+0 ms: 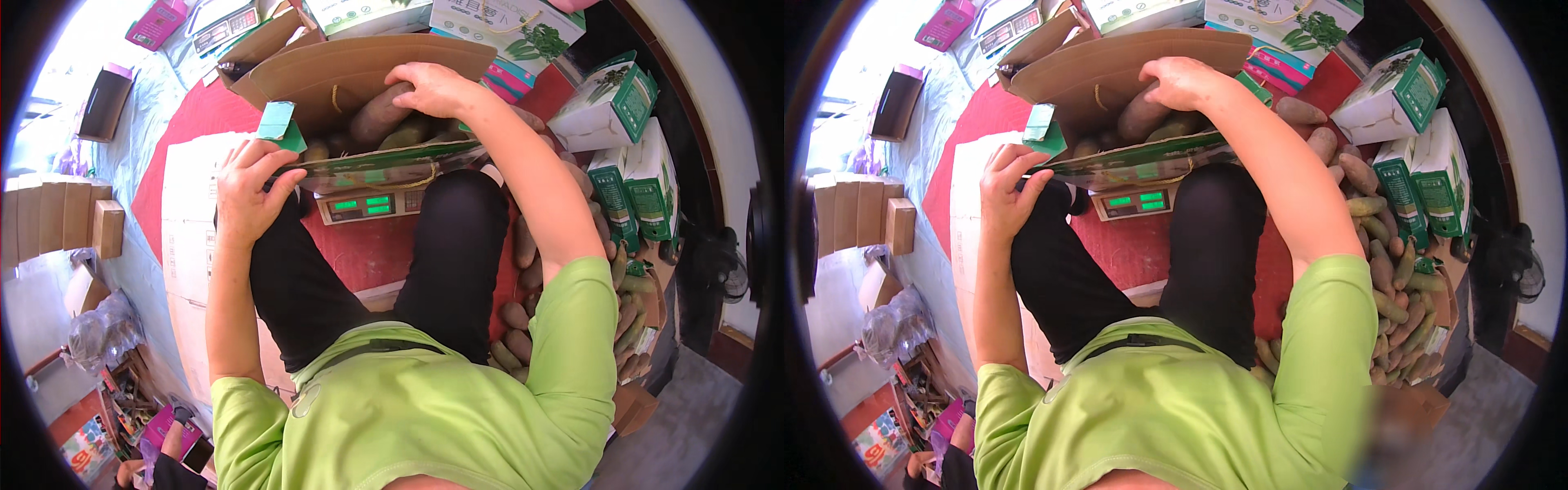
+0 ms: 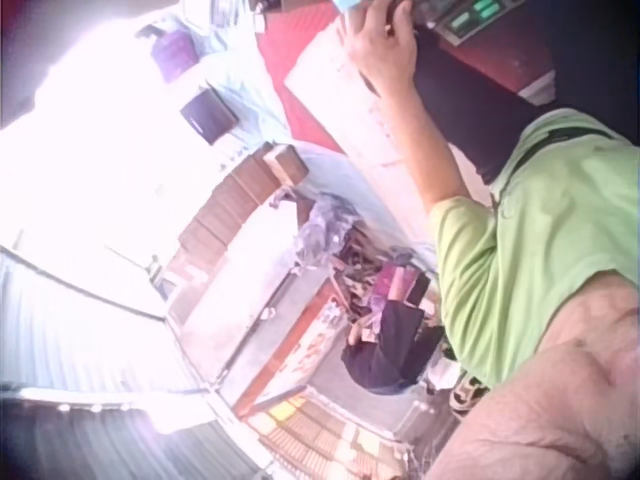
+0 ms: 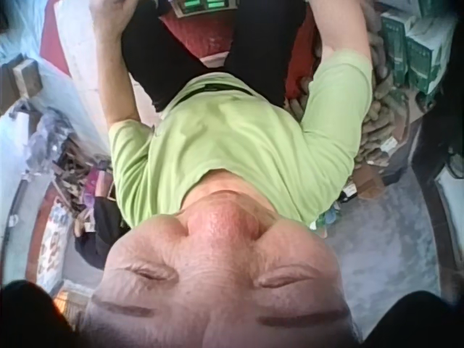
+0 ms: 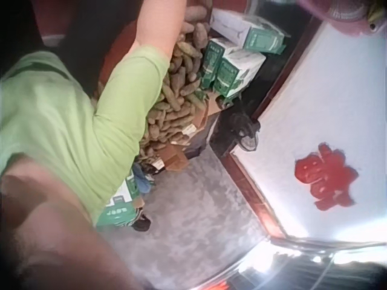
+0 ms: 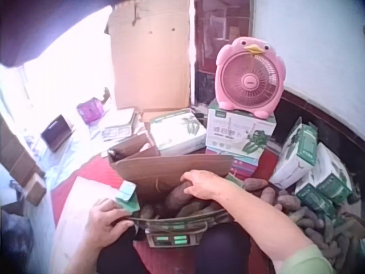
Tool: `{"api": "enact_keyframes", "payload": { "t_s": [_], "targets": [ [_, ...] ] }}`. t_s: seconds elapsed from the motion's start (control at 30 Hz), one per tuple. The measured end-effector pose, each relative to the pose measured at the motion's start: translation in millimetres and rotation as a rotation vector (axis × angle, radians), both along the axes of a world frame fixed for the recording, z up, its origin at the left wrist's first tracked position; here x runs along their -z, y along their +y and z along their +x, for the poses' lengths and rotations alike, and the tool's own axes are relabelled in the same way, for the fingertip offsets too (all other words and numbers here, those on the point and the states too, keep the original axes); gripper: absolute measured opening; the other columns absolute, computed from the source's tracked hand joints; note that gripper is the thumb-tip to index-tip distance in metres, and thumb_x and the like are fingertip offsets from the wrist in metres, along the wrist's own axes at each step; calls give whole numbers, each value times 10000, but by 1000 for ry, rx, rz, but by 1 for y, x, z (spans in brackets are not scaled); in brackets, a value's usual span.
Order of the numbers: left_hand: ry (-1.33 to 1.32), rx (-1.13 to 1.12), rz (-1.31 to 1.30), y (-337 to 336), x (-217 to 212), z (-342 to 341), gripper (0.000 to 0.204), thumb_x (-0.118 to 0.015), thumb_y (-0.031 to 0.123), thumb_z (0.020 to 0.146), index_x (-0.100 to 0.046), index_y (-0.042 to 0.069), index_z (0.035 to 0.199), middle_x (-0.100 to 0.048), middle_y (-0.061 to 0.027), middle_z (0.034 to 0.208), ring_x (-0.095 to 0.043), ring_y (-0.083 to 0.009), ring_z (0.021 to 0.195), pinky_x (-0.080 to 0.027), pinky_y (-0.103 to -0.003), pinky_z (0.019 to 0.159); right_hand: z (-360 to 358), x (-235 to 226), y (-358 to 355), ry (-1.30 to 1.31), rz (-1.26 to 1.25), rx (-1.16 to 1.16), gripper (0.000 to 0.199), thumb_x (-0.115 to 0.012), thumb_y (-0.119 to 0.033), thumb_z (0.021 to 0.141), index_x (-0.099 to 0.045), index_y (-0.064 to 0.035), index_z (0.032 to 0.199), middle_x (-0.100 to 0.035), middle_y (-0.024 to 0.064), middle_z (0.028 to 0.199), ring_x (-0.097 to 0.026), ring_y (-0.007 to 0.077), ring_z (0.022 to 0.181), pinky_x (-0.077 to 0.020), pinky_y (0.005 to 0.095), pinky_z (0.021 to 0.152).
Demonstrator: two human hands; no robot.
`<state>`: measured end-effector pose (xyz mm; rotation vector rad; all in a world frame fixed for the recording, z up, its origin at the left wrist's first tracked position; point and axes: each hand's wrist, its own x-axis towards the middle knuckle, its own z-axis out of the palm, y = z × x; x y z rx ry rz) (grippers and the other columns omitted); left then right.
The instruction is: Packing sweet potatoes into boxes and weighing them on a digital scale.
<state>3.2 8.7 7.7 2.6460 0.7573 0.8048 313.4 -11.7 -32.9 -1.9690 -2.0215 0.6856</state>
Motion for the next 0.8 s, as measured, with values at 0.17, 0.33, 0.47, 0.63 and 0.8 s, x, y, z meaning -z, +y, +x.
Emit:
{"api": "enact_keyframes", "payload": {
  "t_s": [0.17,0.33,0.47,0.63,0.8],
  "targets": [
    [-6,2,20,1,0,-4,196,-760,196,714,-693,66,844,-610,-54,819,-585,-257,793,-447,-368,724,1,0,-1,-365,-257,-60,462,-637,-289,835,-565,-72,1236,-614,140,1173,-600,296,1056,-471,378,917],
    [-26,15,5,1,1,-3,180,-757,176,721,-694,61,844,-615,-60,825,-588,-260,790,-451,-365,718,14,-16,-33,-22,-299,73,389,-642,-254,851,-597,-31,1166,-667,111,927,-640,171,726,-515,325,676],
    [-11,1,-22,1,3,-4,174,-755,138,723,-693,45,856,-621,-74,828,-591,-265,792,-461,-364,718,23,-28,-68,540,197,305,284,-637,-176,878,-625,-46,1130,-636,6,897,-558,83,774,-468,232,706],
    [30,-19,-63,-6,-4,1,150,-723,79,762,-682,7,887,-613,-96,841,-601,-252,801,-471,-336,736,47,-17,-149,808,582,665,223,-635,-106,888,-632,-5,1086,-679,59,989,-600,98,816,-486,233,752],
    [46,-4,-40,-1,2,-3,140,-693,69,795,-686,4,919,-622,-109,877,-606,-240,833,-476,-326,735,58,90,-245,757,459,1028,138,-622,-73,877,-649,-35,1007,-621,-17,798,-542,49,708,-435,197,620]
  ]
}}
